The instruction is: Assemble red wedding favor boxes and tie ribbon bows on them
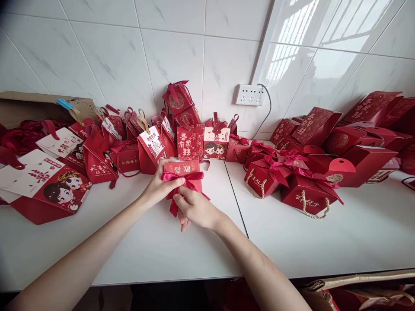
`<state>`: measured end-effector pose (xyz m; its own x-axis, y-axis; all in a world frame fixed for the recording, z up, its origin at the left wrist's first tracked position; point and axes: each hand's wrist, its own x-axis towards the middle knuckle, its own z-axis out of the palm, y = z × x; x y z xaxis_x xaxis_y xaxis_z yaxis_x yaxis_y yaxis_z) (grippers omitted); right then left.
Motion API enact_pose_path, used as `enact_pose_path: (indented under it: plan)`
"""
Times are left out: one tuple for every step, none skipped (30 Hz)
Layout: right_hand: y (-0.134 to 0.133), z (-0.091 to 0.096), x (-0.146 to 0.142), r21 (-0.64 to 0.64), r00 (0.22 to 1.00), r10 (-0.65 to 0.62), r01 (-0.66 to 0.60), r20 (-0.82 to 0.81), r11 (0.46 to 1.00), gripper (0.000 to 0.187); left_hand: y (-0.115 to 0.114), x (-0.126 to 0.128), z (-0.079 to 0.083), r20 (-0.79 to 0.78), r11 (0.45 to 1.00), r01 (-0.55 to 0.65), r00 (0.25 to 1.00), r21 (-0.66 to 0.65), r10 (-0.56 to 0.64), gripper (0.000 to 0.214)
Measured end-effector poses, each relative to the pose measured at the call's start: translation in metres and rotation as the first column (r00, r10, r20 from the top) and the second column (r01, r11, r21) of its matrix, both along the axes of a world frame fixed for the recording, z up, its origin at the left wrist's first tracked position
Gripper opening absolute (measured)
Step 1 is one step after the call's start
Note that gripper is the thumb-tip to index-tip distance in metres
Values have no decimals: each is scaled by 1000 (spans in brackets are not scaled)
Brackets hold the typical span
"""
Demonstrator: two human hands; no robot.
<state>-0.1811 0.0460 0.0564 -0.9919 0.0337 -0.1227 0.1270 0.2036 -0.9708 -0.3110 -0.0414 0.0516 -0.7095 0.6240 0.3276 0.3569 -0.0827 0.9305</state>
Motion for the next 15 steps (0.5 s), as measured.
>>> enact_pose_path:
  plan:
    - [1,-1,0,5,1000,7,-7,-2,1000,24,0,0,0,3,1000,-2,1000,-3,2,46]
    - [2,-1,0,11,1000,14,-14,-6,1000,24,0,1,1,7,1000,-4,1000,-6,4,46]
    - [3,-1,1,16,1000,21,-20,-10,1000,24,0,1,1,10,1000,-4,1000,-8,5,46]
    - [3,-1,1,18,1000,26,-25,-15,1000,24,0,2,2,12,1000,-5,1000,-9,5,46]
    - [3,-1,1,18,999,29,-29,-18,999,23,0,2,2,16,1000,-5,1000,-9,6,45]
    - [3,-1,1,18,999,31,-31,-20,999,23,0,3,3,20,1000,-7,1000,-10,7,45]
    - [2,0,1,17,999,32,-32,-18,999,23,-1,3,3,26,1000,-10,1000,-13,11,45]
    - [1,1,2,17,999,32,-32,-12,999,24,-1,3,3,32,1000,-16,999,-17,17,46]
    - [0,2,2,17,999,34,-34,-4,999,24,-1,3,3,37,999,-22,999,-23,23,46]
    - [-1,3,2,15,999,38,-38,5,999,24,-1,3,3,43,999,-27,999,-29,28,47]
    - [-2,3,2,14,999,42,-43,13,999,25,-1,3,3,46,999,-28,999,-32,29,48]
    - [-2,3,2,12,999,45,-45,18,999,25,-1,2,3,47,999,-28,998,-32,30,48]
    - [-3,3,2,9,999,46,-46,21,999,26,-1,2,2,49,999,-27,998,-30,28,48]
    - [-3,3,2,6,999,46,-46,22,999,26,-1,2,2,49,999,-25,998,-29,26,49]
    - [-2,3,3,3,999,46,-46,24,999,26,-1,2,2,50,999,-22,998,-29,24,49]
